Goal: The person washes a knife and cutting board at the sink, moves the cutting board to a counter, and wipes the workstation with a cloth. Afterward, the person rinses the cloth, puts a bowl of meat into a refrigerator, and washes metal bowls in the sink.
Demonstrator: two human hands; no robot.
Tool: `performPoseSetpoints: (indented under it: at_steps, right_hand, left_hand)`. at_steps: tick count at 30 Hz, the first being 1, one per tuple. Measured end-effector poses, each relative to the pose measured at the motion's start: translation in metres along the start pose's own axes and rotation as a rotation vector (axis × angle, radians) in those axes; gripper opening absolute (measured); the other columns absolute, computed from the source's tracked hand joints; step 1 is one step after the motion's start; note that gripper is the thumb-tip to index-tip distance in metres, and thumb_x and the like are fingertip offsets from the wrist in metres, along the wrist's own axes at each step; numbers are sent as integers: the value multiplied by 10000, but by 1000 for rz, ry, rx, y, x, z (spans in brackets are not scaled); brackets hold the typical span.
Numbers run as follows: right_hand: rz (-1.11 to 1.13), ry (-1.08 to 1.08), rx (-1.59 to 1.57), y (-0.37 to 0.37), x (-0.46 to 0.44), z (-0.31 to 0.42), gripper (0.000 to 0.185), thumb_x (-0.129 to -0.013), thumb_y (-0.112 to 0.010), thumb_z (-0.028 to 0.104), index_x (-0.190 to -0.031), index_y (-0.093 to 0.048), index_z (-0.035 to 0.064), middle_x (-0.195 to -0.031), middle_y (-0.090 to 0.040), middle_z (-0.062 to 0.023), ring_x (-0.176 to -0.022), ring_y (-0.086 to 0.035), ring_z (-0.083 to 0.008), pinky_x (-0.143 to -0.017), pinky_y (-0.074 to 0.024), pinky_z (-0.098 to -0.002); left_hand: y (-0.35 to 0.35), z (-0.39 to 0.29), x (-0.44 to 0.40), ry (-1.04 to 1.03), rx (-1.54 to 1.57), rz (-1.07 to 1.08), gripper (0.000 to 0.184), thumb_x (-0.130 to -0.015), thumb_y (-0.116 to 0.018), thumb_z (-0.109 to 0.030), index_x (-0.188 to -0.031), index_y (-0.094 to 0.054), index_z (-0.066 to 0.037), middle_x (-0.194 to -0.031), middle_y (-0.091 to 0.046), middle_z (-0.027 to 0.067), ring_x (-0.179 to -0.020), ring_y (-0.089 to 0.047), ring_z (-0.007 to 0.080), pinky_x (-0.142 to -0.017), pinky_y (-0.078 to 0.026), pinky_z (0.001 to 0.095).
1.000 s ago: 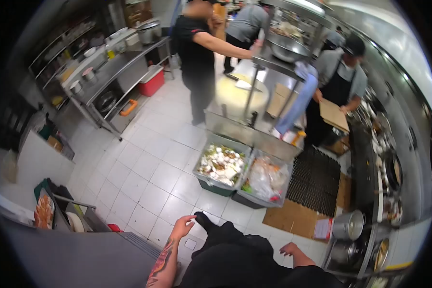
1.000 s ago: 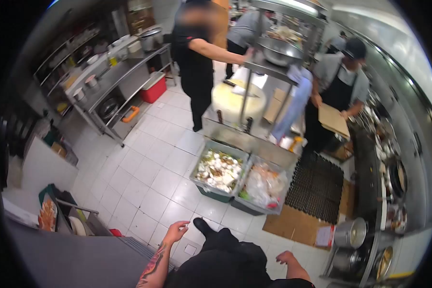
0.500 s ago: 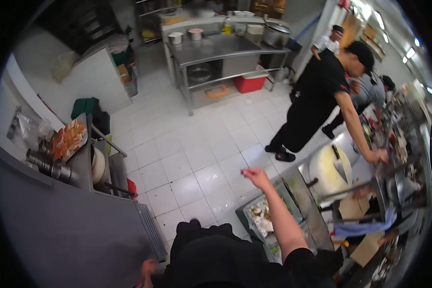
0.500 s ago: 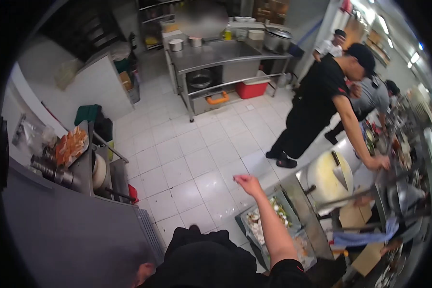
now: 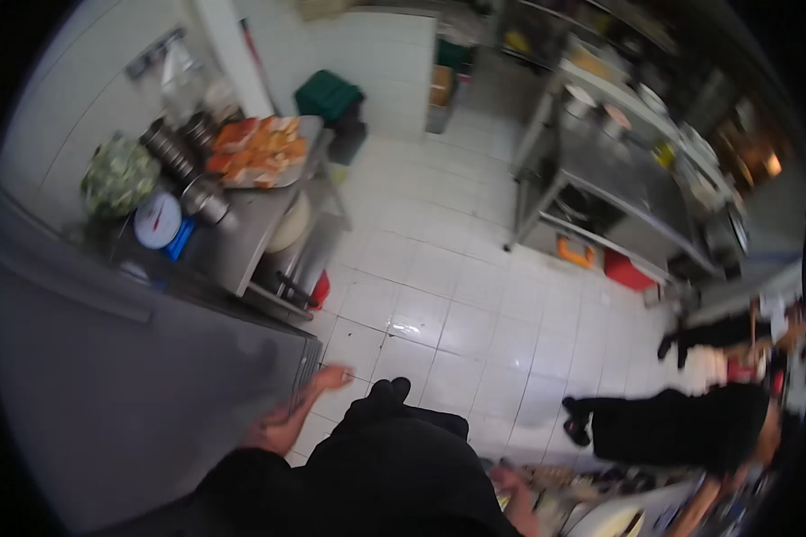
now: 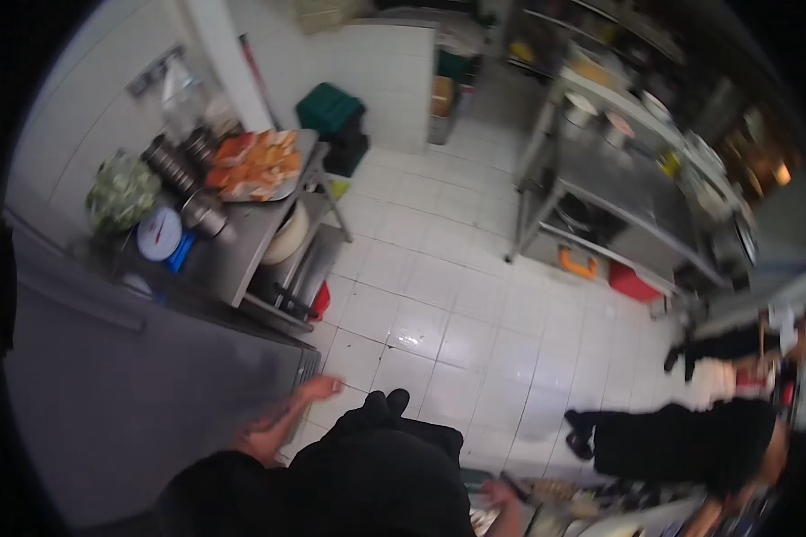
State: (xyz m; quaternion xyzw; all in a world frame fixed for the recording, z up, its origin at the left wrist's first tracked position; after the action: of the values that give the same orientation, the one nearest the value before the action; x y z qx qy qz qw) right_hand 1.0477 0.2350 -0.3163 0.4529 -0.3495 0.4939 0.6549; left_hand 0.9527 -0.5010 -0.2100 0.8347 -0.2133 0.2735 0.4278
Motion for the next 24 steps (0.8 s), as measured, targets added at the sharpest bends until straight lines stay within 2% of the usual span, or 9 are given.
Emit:
performPoseSetpoints:
  at_steps: [2, 8, 13, 17, 19, 20, 21, 22, 24]
  right_hand:
    - [-107, -200, -374, 22, 27, 26, 520, -915, -570, 433, -1287, -612, 72, -1281, -634, -122, -1183, -597, -293, -988, -475, -452]
    - [-325, -192, -745, 176, 18, 19, 496, -933, -566, 406, -1307, -606, 84, -1290, -632, -93, -1116, -610, -252, -920, -486, -420]
    - [-428, -121, -881, 288, 13, -25, 477, -948, -563, 384, -1324, -600, 93, -1299, -629, -69, -1059, -622, -218, -863, -496, -393]
    - [-489, -129, -885, 388, -22, -118, 463, -960, -560, 366, -1338, -596, 101, -1305, -628, -50, -1015, -631, -190, -818, -503, -372]
    - [-636, -63, -933, 472, -40, -196, 457, -966, -559, 357, -1345, -593, 105, -1308, -627, -40, -992, -636, -177, -795, -507, -361]
    - [-840, 159, -899, 529, 14, -161, 457, -986, -542, 400, -1350, -598, 129, -1246, -649, -21, -902, -613, -110, -702, -467, -299]
    - [-983, 259, -784, 586, 74, -102, 480, -992, -527, 433, -1370, -586, 142, -1212, -655, -3, -903, -610, -119, -697, -457, -295]
    - [-1018, 324, -592, 626, 150, -25, 442, -1005, -509, 305, -1354, -577, 42, -1259, -635, -111, -1050, -597, -196, -881, -449, -332]
    - [-1026, 423, -450, 686, 283, 131, 440, -1044, -461, 231, -1365, -539, -59, -1365, -574, -228, -1256, -556, -276, -1098, -403, -382]
  left_hand:
    - [102, -53, -43, -292, 90, -258, 584, -967, -583, -380, -1477, -438, -134, -1368, -564, 199, -1221, -574, 336, -988, -476, 427]
    - [334, -320, -21, -613, 297, -387, 578, -978, -578, -382, -1463, -427, -105, -1419, -527, 171, -1236, -564, 301, -1042, -443, 402]
    - [229, -233, -191, -169, -19, -383, 446, -935, -586, -430, -1268, -601, -133, -1304, -616, 134, -1190, -604, 266, -1005, -470, 436]
    - [76, -147, -216, 279, -675, 53, 406, -900, -593, -468, -1112, -740, -155, -1211, -688, 104, -1153, -636, 239, -975, -492, 463]
    - [-8, -124, -203, 332, 219, -286, 470, -828, -655, -418, -1130, -708, -61, -1246, -658, 165, -1172, -617, 329, -1004, -484, 450]
    - [-34, -130, -187, 455, 295, -324, 454, -822, -653, -431, -1125, -712, -99, -1165, -690, 153, -1093, -648, 350, -936, -518, 455]
    - [-54, -118, -189, 23, -330, 237, 371, -819, -686, -362, -1069, -689, -88, -1122, -684, 170, -1013, -657, 309, -828, -525, 443]
    - [-136, -69, -197, -148, -133, 117, 261, -829, -665, -270, -1001, -679, -74, -996, -692, 180, -904, -665, 311, -740, -510, 450]
    - [-119, -155, -125, 459, 237, 213, 287, -864, -632, -315, -995, -689, -65, -924, -695, 181, -861, -659, 311, -749, -505, 444]
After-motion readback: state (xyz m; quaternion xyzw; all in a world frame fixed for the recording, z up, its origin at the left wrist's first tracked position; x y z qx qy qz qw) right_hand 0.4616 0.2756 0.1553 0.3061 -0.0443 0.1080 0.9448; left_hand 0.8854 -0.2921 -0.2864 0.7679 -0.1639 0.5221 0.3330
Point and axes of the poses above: each hand's wrist, its own x-axis away from the middle knuckle, its own y-axis out of the back of the hand, z = x × y, the point moved 1 cm from there along -x, towards the middle knuckle
